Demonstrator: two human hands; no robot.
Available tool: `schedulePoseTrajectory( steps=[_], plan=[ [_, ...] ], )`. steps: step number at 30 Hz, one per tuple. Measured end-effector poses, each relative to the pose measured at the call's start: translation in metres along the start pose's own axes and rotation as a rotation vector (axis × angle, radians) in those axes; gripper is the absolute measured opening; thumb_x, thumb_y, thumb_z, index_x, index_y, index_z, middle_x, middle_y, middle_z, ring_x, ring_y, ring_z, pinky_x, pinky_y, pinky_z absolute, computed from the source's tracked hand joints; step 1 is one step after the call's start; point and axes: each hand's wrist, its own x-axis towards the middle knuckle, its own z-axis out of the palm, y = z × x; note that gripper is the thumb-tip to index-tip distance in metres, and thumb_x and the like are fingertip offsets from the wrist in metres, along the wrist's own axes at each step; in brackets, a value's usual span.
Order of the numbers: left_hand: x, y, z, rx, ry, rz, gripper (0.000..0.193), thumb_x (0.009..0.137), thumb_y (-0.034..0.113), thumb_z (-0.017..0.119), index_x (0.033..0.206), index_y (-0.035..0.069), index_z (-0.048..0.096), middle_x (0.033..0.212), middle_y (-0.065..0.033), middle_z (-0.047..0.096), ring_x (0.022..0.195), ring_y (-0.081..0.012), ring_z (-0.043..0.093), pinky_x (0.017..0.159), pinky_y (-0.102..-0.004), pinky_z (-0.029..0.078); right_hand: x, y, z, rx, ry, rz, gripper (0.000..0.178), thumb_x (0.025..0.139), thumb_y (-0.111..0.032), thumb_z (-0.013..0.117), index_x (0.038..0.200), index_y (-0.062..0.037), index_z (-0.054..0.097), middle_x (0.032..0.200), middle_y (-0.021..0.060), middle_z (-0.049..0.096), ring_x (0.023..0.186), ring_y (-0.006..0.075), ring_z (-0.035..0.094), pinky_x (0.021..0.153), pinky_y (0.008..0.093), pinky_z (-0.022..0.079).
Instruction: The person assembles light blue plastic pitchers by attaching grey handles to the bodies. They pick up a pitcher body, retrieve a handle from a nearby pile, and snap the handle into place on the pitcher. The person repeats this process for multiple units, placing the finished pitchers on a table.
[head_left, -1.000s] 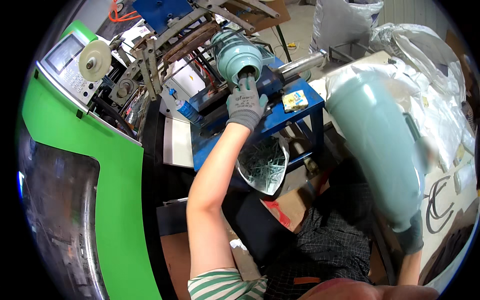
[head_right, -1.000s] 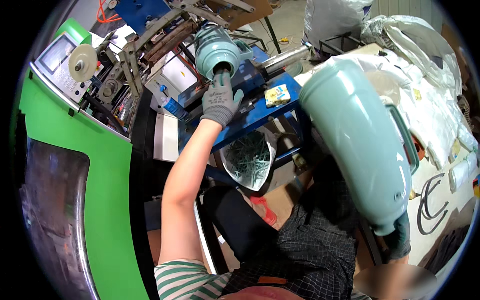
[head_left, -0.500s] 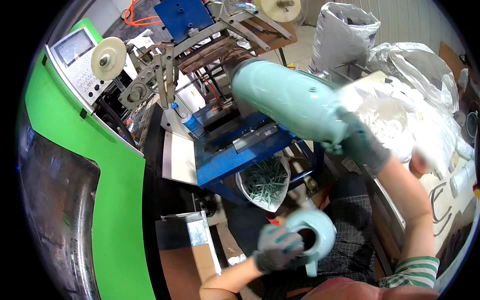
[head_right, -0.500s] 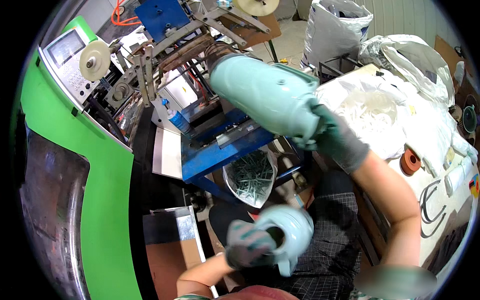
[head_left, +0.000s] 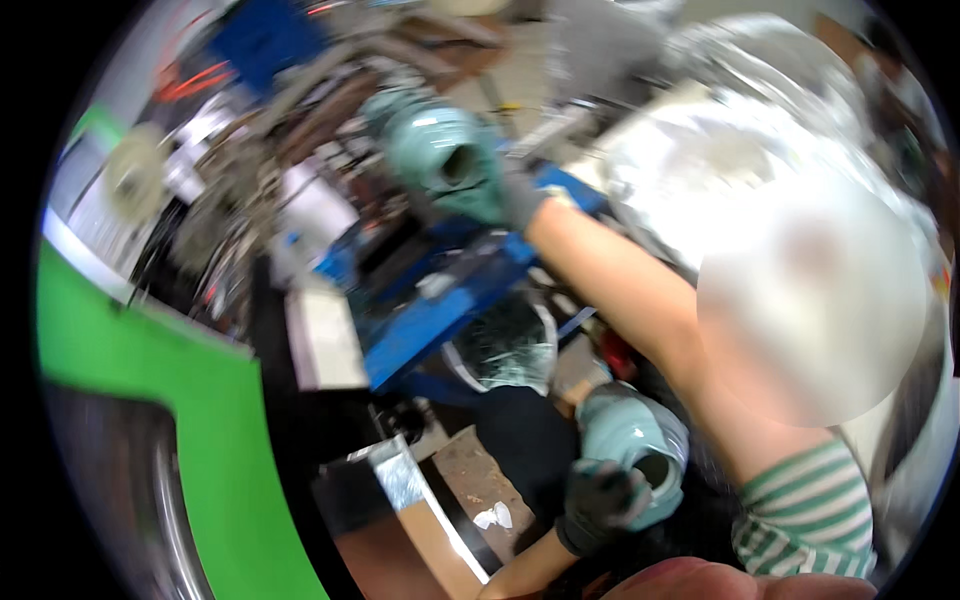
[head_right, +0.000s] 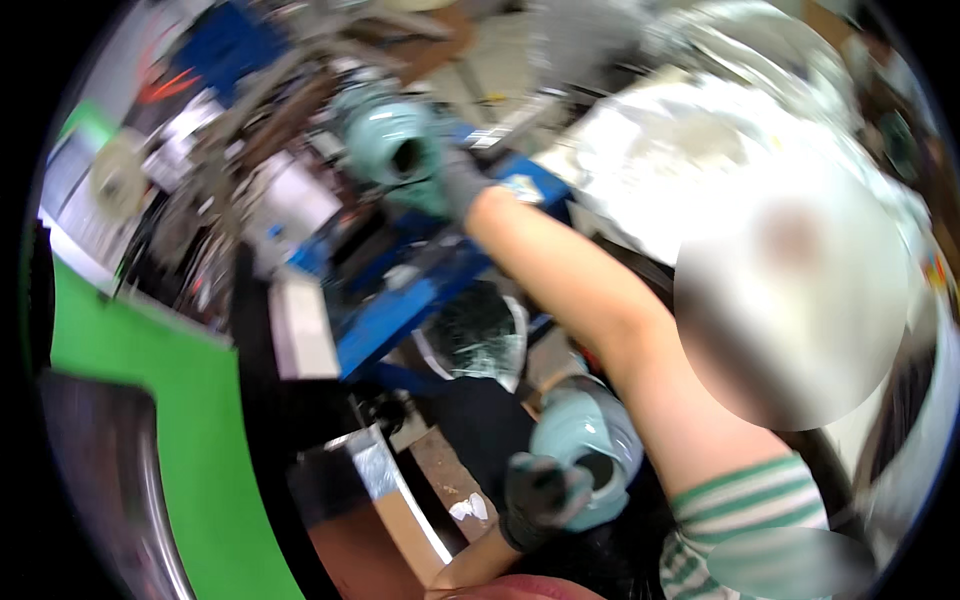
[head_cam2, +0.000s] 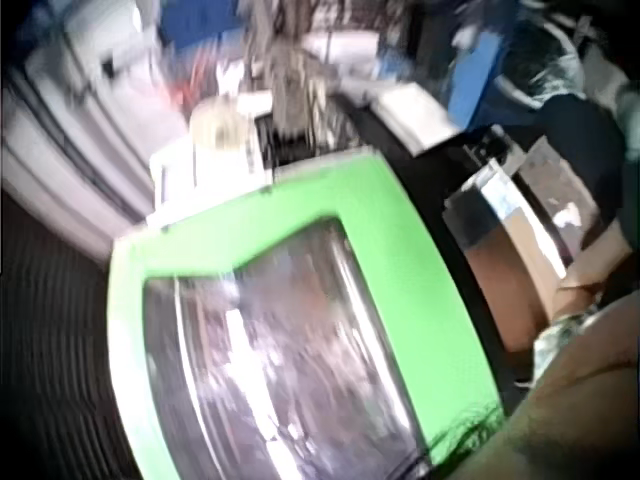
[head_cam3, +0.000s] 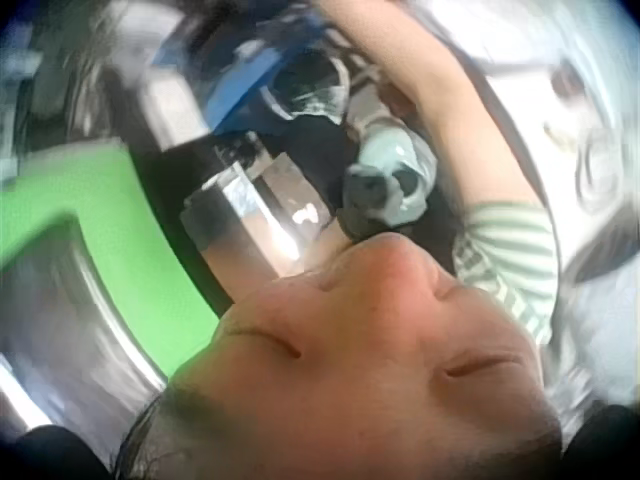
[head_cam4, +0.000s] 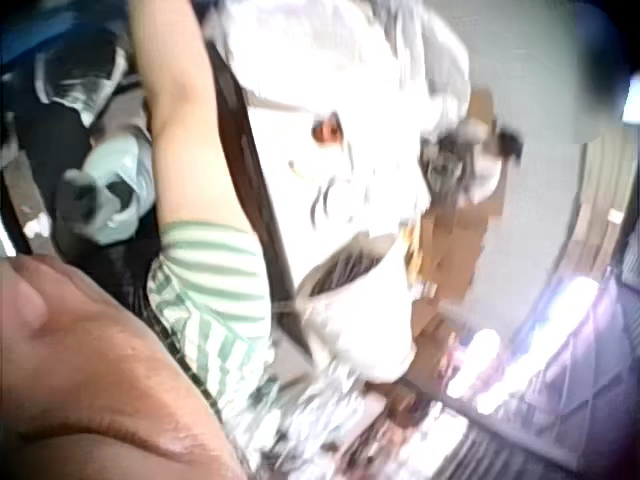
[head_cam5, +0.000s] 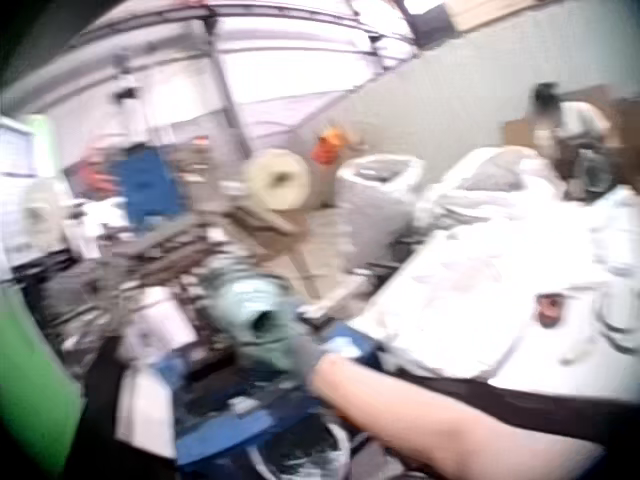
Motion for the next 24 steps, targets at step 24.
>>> schedulePoseTrajectory(
  steps=[24],
  plan=[
    [0.012, -0.045, -0.039, 0.352, 0.119, -0.014, 0.085, 0.099, 0.062, 0.058, 0.157, 0.007, 0.031, 0.145, -0.0246, 0.049, 0.123, -0.0396, 0.052, 0.1, -0.0509, 0.043, -0.527, -0.172, -0.007, -2.498, 1.032, -0.774, 0.021, 0.089, -0.004, 0.066, 0.107, -0.0142, 0.07, 0.088, 0.0058, 0.072, 0.082, 0.0293, 0.067, 0.076, 0.0409, 0.051]
  ],
)
